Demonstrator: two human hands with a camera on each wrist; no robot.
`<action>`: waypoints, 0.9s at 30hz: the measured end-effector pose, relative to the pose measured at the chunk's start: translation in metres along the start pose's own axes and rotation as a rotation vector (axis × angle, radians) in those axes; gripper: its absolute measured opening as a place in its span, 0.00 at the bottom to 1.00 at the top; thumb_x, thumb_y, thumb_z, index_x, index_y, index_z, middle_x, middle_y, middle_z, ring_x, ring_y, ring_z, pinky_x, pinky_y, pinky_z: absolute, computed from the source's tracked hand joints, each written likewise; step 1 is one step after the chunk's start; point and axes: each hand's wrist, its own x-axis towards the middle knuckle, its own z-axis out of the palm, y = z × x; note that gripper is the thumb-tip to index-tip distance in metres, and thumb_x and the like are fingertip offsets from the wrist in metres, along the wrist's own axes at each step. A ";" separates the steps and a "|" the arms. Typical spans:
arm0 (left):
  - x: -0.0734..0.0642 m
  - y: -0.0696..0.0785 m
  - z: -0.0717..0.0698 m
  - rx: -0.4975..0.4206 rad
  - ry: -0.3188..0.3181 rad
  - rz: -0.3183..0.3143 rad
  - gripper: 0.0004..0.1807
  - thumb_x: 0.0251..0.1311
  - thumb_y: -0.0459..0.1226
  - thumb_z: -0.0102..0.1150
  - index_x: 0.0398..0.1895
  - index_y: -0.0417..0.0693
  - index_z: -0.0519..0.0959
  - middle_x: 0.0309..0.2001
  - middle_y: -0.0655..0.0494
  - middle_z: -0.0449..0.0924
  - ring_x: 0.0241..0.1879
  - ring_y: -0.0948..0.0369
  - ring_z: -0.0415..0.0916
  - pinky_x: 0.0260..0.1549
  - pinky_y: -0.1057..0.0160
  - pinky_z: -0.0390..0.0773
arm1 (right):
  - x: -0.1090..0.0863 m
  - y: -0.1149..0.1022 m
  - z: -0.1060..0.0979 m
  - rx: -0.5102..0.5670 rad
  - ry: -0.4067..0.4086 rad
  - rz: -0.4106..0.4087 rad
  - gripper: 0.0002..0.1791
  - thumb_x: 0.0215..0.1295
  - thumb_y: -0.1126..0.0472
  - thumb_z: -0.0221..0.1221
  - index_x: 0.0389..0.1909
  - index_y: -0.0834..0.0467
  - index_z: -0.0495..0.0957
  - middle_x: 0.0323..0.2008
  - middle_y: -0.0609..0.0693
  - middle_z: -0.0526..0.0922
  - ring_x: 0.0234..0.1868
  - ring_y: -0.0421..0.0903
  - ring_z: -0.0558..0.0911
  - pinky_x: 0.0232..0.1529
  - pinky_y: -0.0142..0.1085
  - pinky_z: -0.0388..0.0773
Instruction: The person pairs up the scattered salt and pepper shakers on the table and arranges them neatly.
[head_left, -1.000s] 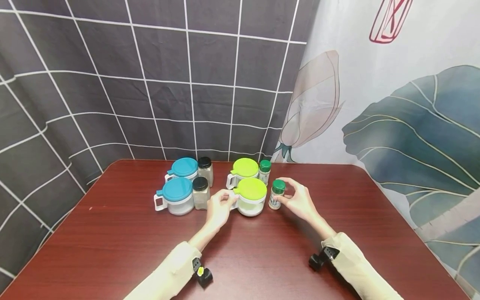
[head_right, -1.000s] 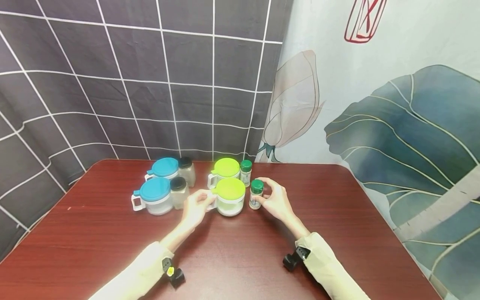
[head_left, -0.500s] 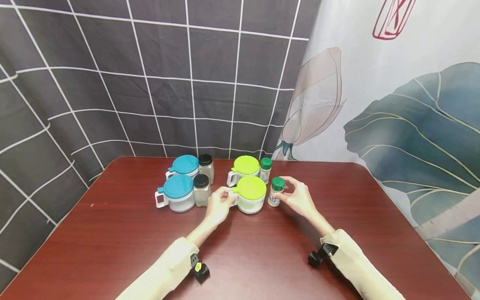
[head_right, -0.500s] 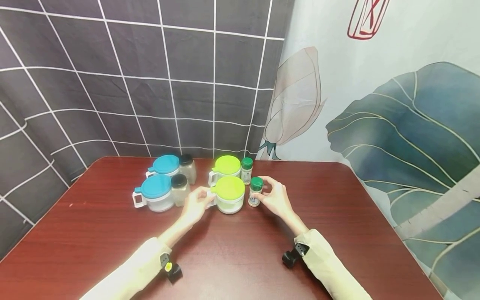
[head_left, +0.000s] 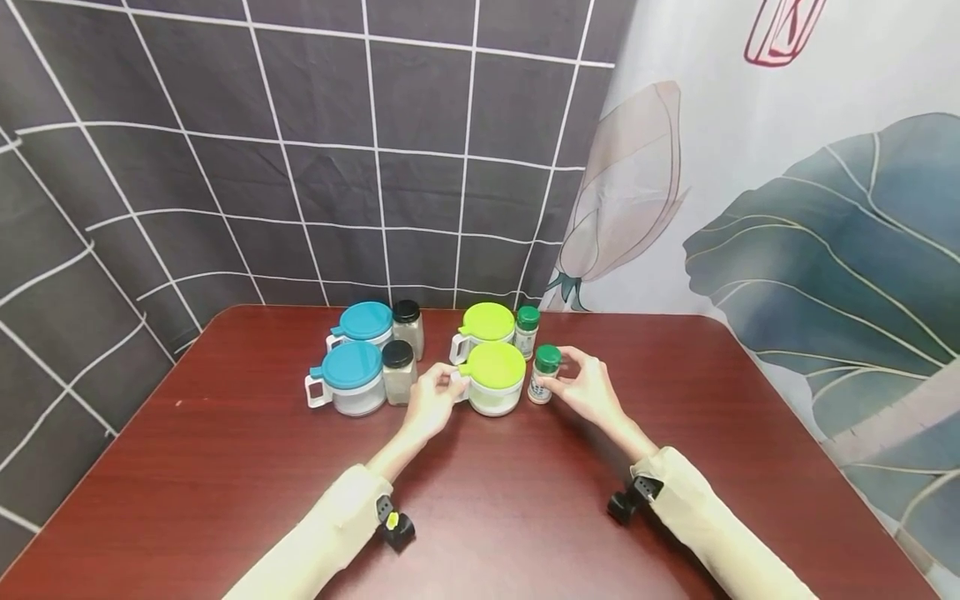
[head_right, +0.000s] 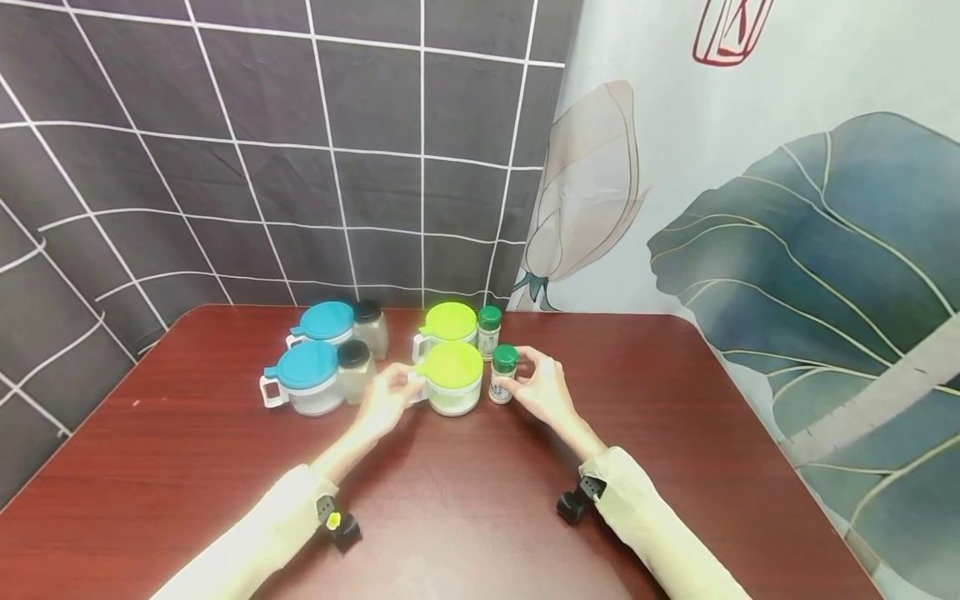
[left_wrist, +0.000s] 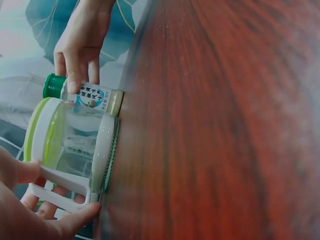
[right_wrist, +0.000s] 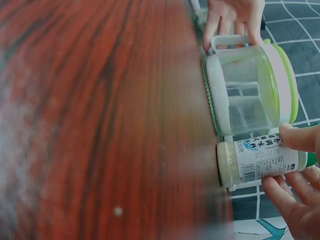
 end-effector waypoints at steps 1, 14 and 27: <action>0.000 0.000 0.000 0.002 -0.004 -0.004 0.11 0.60 0.34 0.60 0.42 0.36 0.79 0.40 0.39 0.84 0.42 0.48 0.83 0.45 0.52 0.80 | 0.000 0.000 0.000 -0.007 0.000 -0.003 0.25 0.49 0.64 0.72 0.49 0.63 0.78 0.41 0.60 0.86 0.42 0.55 0.86 0.42 0.42 0.83; 0.002 0.006 -0.003 0.028 -0.023 -0.021 0.12 0.60 0.35 0.60 0.42 0.36 0.78 0.39 0.38 0.84 0.42 0.47 0.83 0.46 0.50 0.80 | 0.004 -0.003 0.002 -0.037 -0.023 0.003 0.24 0.48 0.64 0.72 0.48 0.63 0.78 0.39 0.60 0.87 0.40 0.55 0.87 0.44 0.48 0.82; 0.006 0.004 -0.004 0.101 -0.034 -0.007 0.08 0.62 0.37 0.59 0.39 0.42 0.75 0.40 0.41 0.85 0.42 0.50 0.83 0.45 0.50 0.78 | 0.010 -0.009 0.003 -0.066 -0.037 -0.020 0.24 0.46 0.65 0.73 0.47 0.65 0.79 0.39 0.60 0.87 0.39 0.55 0.87 0.43 0.48 0.82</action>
